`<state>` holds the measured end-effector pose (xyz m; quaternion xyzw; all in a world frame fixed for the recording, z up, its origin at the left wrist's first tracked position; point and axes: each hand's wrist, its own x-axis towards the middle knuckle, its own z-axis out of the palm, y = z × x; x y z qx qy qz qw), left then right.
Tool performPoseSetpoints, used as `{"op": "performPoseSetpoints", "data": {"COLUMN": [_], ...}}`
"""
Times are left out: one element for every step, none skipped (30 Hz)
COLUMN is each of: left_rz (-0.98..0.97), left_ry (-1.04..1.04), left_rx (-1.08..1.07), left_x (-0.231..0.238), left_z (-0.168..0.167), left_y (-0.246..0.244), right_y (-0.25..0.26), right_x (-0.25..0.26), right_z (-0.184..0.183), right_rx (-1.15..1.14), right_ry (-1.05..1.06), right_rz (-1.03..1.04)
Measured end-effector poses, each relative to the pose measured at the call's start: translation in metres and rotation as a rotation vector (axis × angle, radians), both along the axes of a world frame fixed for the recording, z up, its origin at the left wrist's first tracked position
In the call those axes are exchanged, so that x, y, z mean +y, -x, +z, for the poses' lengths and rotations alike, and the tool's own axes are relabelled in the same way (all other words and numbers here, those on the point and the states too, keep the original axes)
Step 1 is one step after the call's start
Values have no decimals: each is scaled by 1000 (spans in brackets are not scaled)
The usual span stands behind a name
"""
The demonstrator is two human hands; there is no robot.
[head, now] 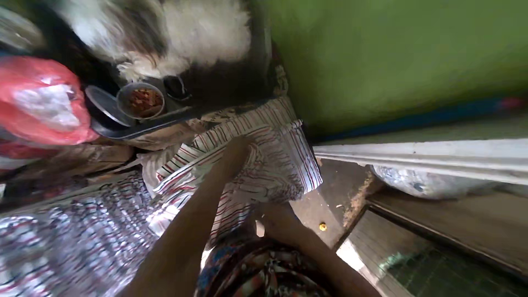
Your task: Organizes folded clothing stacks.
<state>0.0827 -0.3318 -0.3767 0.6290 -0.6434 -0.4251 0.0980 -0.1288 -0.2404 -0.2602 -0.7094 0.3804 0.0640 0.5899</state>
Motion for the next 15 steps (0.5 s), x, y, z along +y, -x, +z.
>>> {"op": "performPoseSetpoints", "data": {"left_rz": [-7, -21, -31, -39, -41, -40, -42, -44, -45, -45, -43, -42, -42, -41, -42], "left_ry": [-9, -22, -23, -25, -18, -22, -25, -20, -20, -20, -23, -19, -12, -5, -3], "left_rx": [-2, -14, -18, -23, -30, -39, -47, -50, -54, -55, -52, -46, -38, -33, -34], "left_x": [0, -3, -3, -4, -5, -6, -6, -5, -5, -5, -6, -6, -5, -6, -6], "left_z": [0, -1, -3, -4, -6, -7, -8, -10, -10, -11, -10, -9, -9, -9, -8], "left_y": [-1, -1, -1, -1, -1, -1, -1, -2, -2, -2, -2, -2, -3, -3, -3], "right_y": [9, 18, 27, 34, 39, 40, 38, 33, 26, 19, 11, 5, 0, -3, -5], "right_x": [-4, -11, -18, -24, -28, -30, -29, -27, -24, -23, -23, -26, -29, -35, -40], "right_z": [-7, -15, -23, -30, -36, -41, -48, -54, -61, -66, -70, -71, -68, -64, -61], "right_rx": [70, 134, 187, 229, 242, 228, 197, 167, 136, 121, 121, 143, 176, 210, 243], "right_ry": [78, 143, 194, 223, 237, 256, 285, 332, 406, 478, 546, 578, 547, 469, 385], "right_rz": [-153, -302, -401, -444, -448, -415, -363, -310, -269, -239, -228, -228, -247, -284, -322]}}
